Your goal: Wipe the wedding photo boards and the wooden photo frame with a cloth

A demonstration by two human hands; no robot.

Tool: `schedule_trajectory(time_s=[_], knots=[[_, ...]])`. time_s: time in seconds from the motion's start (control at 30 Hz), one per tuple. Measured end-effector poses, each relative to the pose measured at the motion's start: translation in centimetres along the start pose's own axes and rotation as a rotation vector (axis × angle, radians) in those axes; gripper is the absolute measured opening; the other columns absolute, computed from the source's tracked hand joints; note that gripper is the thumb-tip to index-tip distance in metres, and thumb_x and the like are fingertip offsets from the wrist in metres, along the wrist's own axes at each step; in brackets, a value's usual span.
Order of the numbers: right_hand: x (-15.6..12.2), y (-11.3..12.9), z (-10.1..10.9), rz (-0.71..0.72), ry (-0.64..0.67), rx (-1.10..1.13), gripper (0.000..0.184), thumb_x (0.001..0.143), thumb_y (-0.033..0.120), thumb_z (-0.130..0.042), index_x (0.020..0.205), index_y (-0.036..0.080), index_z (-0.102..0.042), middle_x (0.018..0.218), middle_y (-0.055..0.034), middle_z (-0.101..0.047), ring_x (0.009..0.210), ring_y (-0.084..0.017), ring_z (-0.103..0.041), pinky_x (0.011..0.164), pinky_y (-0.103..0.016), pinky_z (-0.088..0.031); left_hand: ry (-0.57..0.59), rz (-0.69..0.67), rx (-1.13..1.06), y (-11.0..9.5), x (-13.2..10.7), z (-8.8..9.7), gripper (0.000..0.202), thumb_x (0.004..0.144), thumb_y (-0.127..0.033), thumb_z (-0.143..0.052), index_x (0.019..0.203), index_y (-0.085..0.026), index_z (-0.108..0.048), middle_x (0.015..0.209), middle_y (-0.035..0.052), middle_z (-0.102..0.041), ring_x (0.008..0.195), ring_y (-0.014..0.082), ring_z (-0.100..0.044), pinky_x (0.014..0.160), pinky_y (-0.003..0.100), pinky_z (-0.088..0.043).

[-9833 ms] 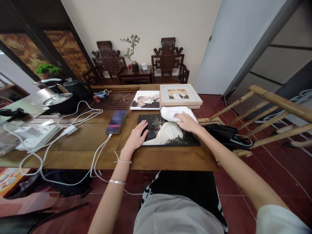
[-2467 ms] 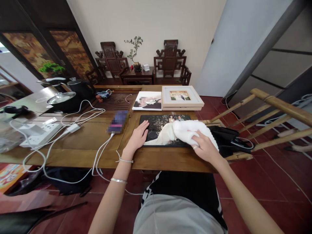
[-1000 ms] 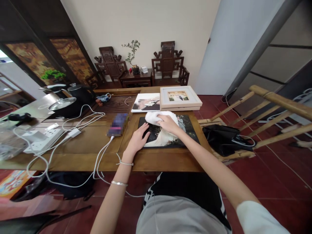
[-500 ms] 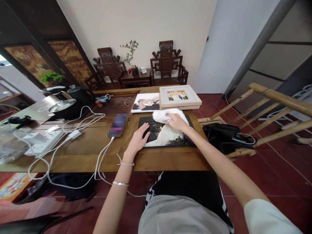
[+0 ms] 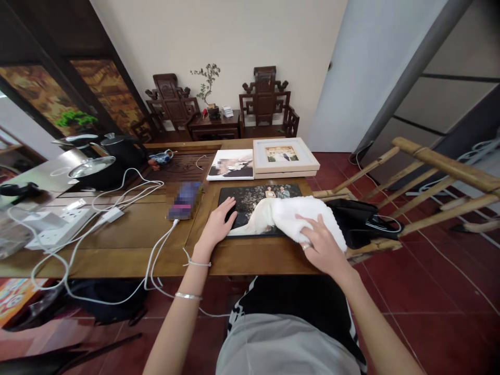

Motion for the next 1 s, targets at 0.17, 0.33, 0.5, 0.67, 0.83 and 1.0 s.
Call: schedule_trajectory(time_s=[0.17, 0.33, 0.5, 0.67, 0.83, 1.0], knots=[[-0.9, 0.1, 0.6, 0.012, 0.01, 0.075, 0.029, 0.071, 0.009, -0.046, 0.087, 0.022, -0.067, 0.129, -0.0124, -0.064, 0.123, -0.03, -0.056, 0.119, -0.062, -0.017, -0.004, -0.002, -0.007, 0.0, 0.0, 0.0, 0.044, 0.096, -0.036, -0.045, 0.131, -0.013, -0.059, 0.145, 0.0149, -0.054, 0.14, 0.0251, -0.045, 0.118, 0.046, -0.035], [3.6, -2.7, 0.7, -0.01, 0.03, 0.06, 0.025, 0.076, 0.014, -0.047, 0.085, 0.024, -0.068, 0.098, -0.0071, -0.073, 0.095, -0.028, -0.065, 0.115, -0.054, -0.029, -0.018, 0.001, -0.018, 0.0, 0.0, 0.1, 0.043, 0.096, -0.038, -0.046, 0.131, -0.016, -0.06, 0.144, 0.0132, -0.055, 0.139, 0.0262, -0.046, 0.118, 0.048, -0.036], [9.5, -5.6, 0.1, -0.022, 0.061, 0.008, 0.026, 0.078, 0.018, -0.047, 0.088, 0.021, -0.071, 0.1, -0.0095, -0.075, 0.098, -0.03, -0.063, 0.104, -0.044, -0.038, -0.008, 0.0, -0.016, 0.0, -0.1, 0.1, 0.044, 0.096, -0.039, -0.047, 0.131, -0.015, -0.059, 0.144, 0.0137, -0.055, 0.14, 0.026, -0.045, 0.118, 0.047, -0.035], [12.7, -7.2, -0.6, -0.029, 0.057, 0.02, 0.027, 0.079, 0.02, -0.048, 0.09, 0.018, -0.072, 0.1, -0.0109, -0.074, 0.098, -0.029, -0.062, 0.09, -0.035, -0.043, -0.002, -0.007, -0.006, 0.0, -0.1, 0.2, 0.044, 0.096, -0.038, -0.047, 0.131, -0.015, -0.059, 0.144, 0.014, -0.055, 0.139, 0.0259, -0.045, 0.118, 0.047, -0.036], [10.6, -6.2, -1.0, 0.007, 0.012, -0.023, 0.026, 0.077, 0.018, -0.047, 0.089, 0.019, -0.07, 0.094, -0.0105, -0.07, 0.096, -0.029, -0.061, 0.109, -0.049, -0.032, -0.005, -0.012, -0.014, 0.0, -0.1, 0.2, 0.044, 0.096, -0.037, -0.047, 0.131, -0.013, -0.059, 0.144, 0.0151, -0.055, 0.139, 0.0257, -0.046, 0.118, 0.046, -0.035], [4.2, -3.1, -0.1, 0.099, 0.038, 0.037, 0.023, 0.073, 0.013, -0.048, 0.082, 0.022, -0.066, 0.119, -0.0122, -0.068, 0.113, -0.03, -0.06, 0.118, -0.059, -0.02, -0.009, -0.007, -0.013, 0.0, 0.0, 0.1, 0.043, 0.096, -0.037, -0.046, 0.131, -0.015, -0.059, 0.144, 0.0137, -0.054, 0.139, 0.0254, -0.046, 0.118, 0.047, -0.036]])
Point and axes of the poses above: each hand's wrist, its own x-axis towards the middle knuckle, its own z-axis out of the back of the hand, y = z × x, the point moved 5 cm from there along x, towards the middle knuckle
